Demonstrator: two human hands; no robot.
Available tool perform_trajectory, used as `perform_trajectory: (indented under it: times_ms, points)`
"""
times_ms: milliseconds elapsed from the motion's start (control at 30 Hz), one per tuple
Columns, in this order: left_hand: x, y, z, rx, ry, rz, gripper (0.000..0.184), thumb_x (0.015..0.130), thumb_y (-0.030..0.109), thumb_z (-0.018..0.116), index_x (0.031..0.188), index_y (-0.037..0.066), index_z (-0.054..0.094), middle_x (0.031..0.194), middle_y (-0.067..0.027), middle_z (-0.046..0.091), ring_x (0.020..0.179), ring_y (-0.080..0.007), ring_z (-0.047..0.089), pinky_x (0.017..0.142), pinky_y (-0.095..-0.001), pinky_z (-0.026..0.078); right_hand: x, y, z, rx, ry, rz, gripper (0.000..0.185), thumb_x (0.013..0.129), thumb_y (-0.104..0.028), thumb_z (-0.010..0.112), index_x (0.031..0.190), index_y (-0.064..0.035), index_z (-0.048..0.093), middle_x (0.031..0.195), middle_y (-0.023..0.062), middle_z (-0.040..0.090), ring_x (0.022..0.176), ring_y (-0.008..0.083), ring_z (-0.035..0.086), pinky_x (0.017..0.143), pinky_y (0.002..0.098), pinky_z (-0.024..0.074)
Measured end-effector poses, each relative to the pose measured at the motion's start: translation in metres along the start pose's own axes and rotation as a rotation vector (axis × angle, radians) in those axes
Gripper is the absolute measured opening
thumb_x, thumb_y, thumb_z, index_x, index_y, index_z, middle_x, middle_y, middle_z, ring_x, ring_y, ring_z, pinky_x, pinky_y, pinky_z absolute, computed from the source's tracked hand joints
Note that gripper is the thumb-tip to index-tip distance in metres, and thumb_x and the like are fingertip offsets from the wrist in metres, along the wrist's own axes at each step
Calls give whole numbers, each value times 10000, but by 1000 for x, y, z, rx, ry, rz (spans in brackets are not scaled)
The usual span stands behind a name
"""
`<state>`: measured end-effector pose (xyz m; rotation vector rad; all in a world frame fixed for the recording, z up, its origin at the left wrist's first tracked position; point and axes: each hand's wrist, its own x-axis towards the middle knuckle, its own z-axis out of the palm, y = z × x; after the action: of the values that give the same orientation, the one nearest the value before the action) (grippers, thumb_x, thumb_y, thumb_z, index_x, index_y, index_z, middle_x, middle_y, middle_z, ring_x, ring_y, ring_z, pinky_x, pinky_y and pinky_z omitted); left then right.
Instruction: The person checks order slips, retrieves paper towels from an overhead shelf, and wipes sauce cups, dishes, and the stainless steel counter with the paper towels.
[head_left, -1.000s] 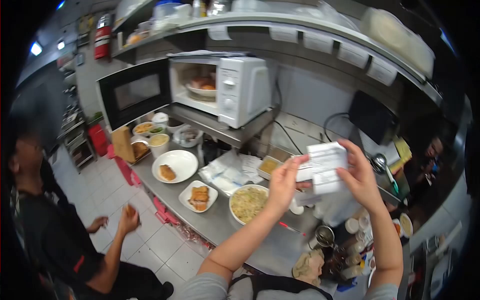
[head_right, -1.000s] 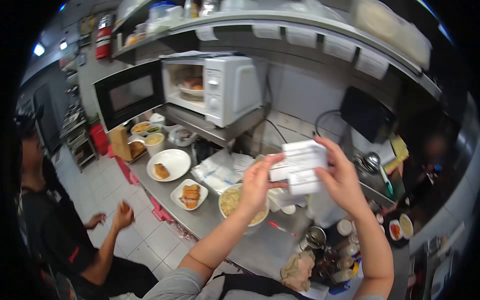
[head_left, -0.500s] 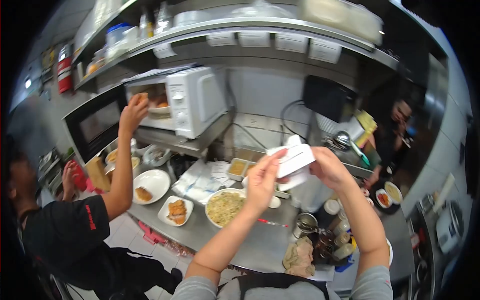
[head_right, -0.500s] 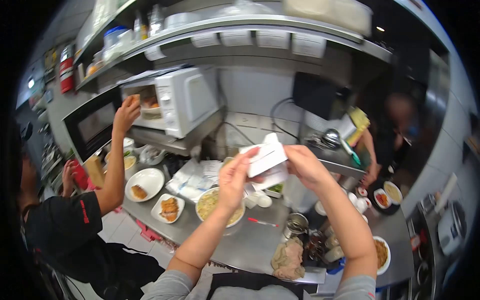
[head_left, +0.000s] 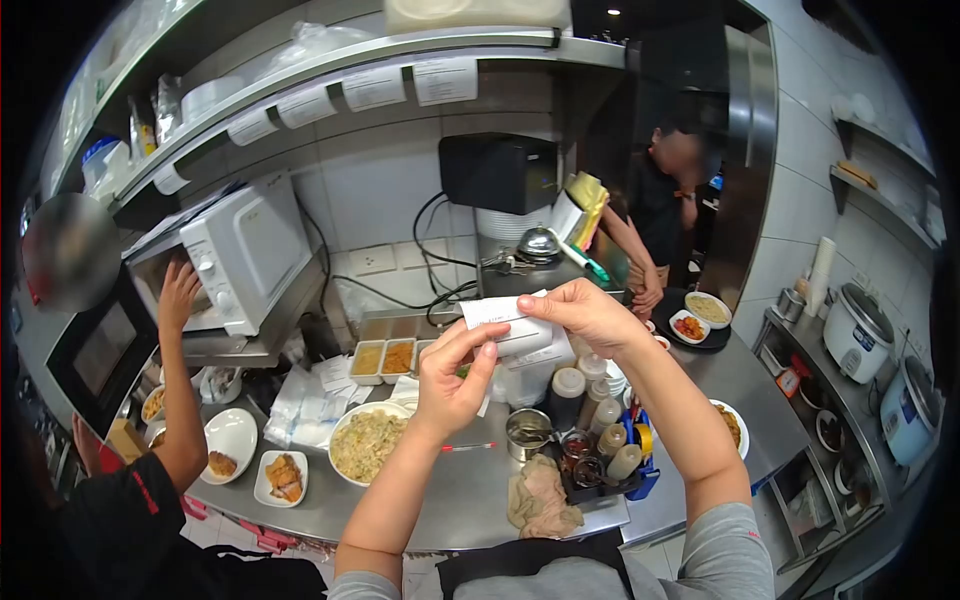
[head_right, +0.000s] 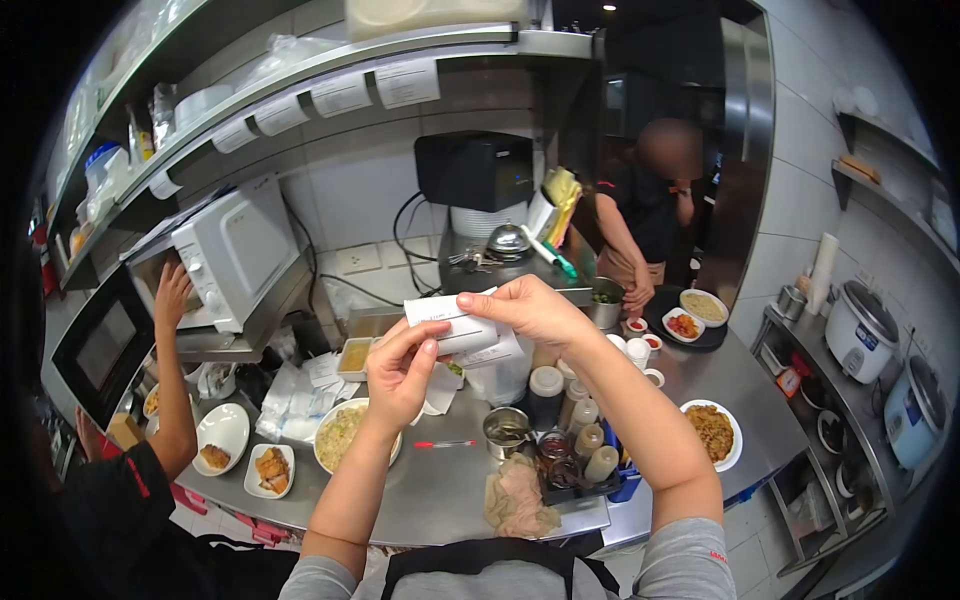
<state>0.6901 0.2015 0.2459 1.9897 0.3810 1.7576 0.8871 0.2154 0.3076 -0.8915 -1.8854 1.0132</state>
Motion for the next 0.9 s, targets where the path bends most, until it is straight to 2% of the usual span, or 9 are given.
perform_trajectory:
  times_ms: [167,267,367,400,533,633,700,767,900]
  points:
    - [-1,-3,13,143,-147,81,161,823,-7,554,957,-10,646,928,-130,628,833,-191,622,687,-256,482,-14,13,-17,1,160,-167,261,816,-279,678,711,-42,648,639,-67,539,581,28,433,513,206,309]
    - [-18,-28,21,-271,-160,-77,205,885,132,520,985,-18,618,1027,-150,618,920,-231,623,740,-302,504,-32,3,-30,-6,242,-97,244,820,-252,675,740,-23,652,663,-57,544,628,35,461,558,215,345]
    - [-11,-39,17,-716,-322,-478,468,949,390,365,1054,-13,578,1149,-175,571,1021,-247,592,821,-367,497,-34,4,-33,14,243,-218,236,827,-229,668,731,-16,643,654,-54,533,646,37,465,567,213,342]
    - [-4,-37,17,-676,-380,-651,791,899,629,186,1284,-16,435,1249,-202,503,1134,-344,512,897,-451,458,-34,3,-33,6,234,-255,234,828,-224,668,726,-14,639,651,-55,530,644,38,462,566,211,342]
    - [25,-35,10,-1327,-414,-825,1011,804,769,228,1398,-49,218,1407,-222,333,1283,-355,363,1057,-478,292,-41,-17,-22,-12,181,-280,228,829,-207,667,723,-10,627,653,-58,519,635,41,453,570,215,348]
    - [49,-26,5,-1274,-186,-824,960,827,743,235,1349,-57,329,1335,-199,442,1226,-330,444,1043,-454,321,-42,-14,-15,-66,132,-217,208,830,-184,665,733,-3,631,667,-55,521,628,44,447,578,222,358]
    - [59,-42,-13,-1430,-204,-790,628,963,454,315,1302,-72,375,1296,-212,476,1193,-327,480,1042,-459,342,-40,0,-9,-132,113,-223,203,829,-172,663,743,9,636,702,-40,549,653,43,467,588,214,364]
    - [59,-52,-26,-1351,-196,-737,475,984,313,346,1274,-58,402,1272,-198,498,1172,-311,503,1014,-444,389,-41,10,-4,-157,80,-100,201,824,-155,661,783,41,643,814,1,595,740,61,511,631,216,392]
    - [60,-38,-38,-1117,-171,-682,417,992,240,332,1282,-56,383,1260,-205,500,1178,-305,496,1009,-441,405,-30,38,1,-245,79,-160,229,809,-172,673,773,51,639,798,17,581,725,86,509,625,255,394]
